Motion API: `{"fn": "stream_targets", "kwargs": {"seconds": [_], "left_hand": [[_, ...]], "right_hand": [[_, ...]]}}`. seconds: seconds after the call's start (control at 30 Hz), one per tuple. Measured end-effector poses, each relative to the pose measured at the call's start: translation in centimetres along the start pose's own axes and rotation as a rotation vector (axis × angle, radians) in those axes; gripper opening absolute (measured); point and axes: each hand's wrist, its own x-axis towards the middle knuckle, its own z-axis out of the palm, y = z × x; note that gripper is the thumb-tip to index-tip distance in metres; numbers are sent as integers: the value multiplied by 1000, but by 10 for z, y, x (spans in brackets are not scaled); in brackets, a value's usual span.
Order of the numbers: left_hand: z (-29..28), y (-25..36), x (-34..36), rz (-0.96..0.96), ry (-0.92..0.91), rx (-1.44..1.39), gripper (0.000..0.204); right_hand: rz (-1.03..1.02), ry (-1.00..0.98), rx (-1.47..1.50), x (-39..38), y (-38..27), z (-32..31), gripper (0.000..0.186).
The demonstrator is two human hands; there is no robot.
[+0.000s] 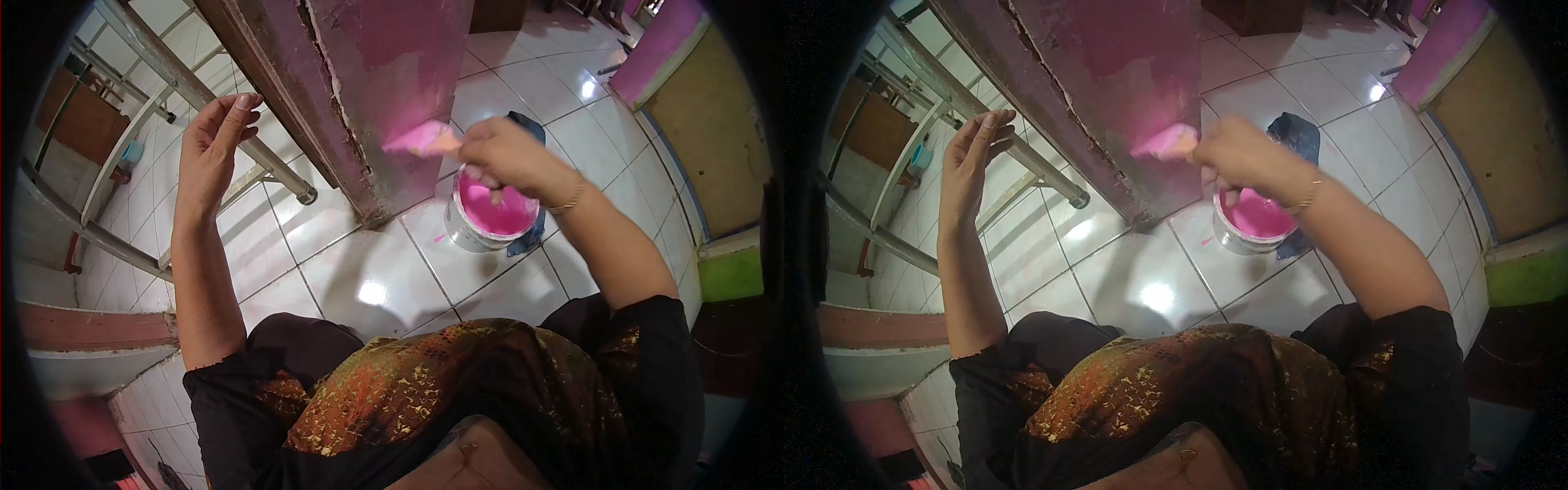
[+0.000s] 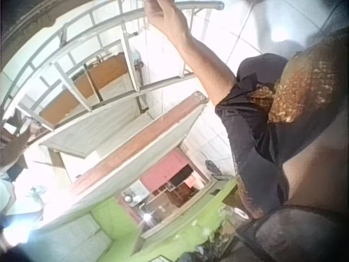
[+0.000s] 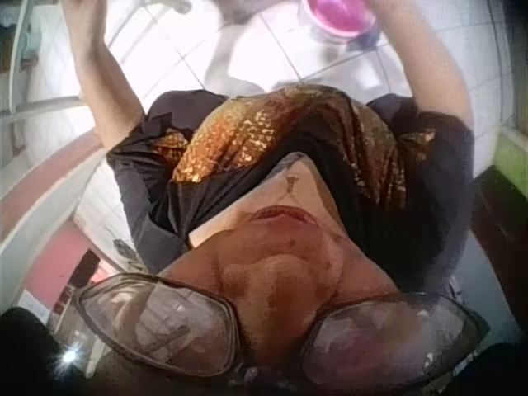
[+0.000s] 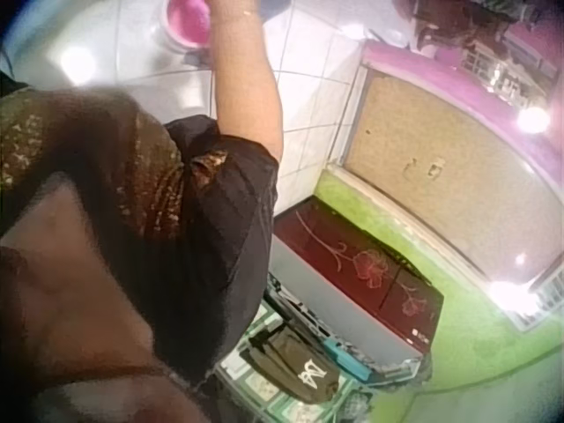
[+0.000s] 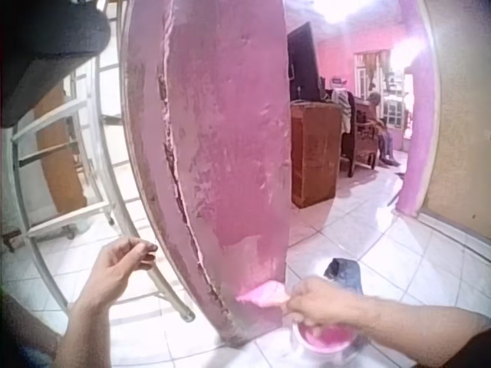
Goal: The person paints a wall and doorframe with pink paint using a brush, dipping the brush into a bucket of paint multiple times.
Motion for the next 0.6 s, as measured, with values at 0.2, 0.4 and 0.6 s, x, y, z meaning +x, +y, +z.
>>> {"fn": "stream_targets", "kwargs": {"seconds": [0.2, 0.4, 0.6], "left_hand": [[0, -11, -5, -27, 30, -87, 42], [26, -11, 7, -109, 77, -211, 57], [40, -12, -1, -149, 5, -191, 88]], "right_hand": [[-140, -32, -131, -48, -33, -20, 19], [-175, -155, -570, 26, 63, 25, 27], [-80, -75, -412, 48, 19, 21, 24]]}}
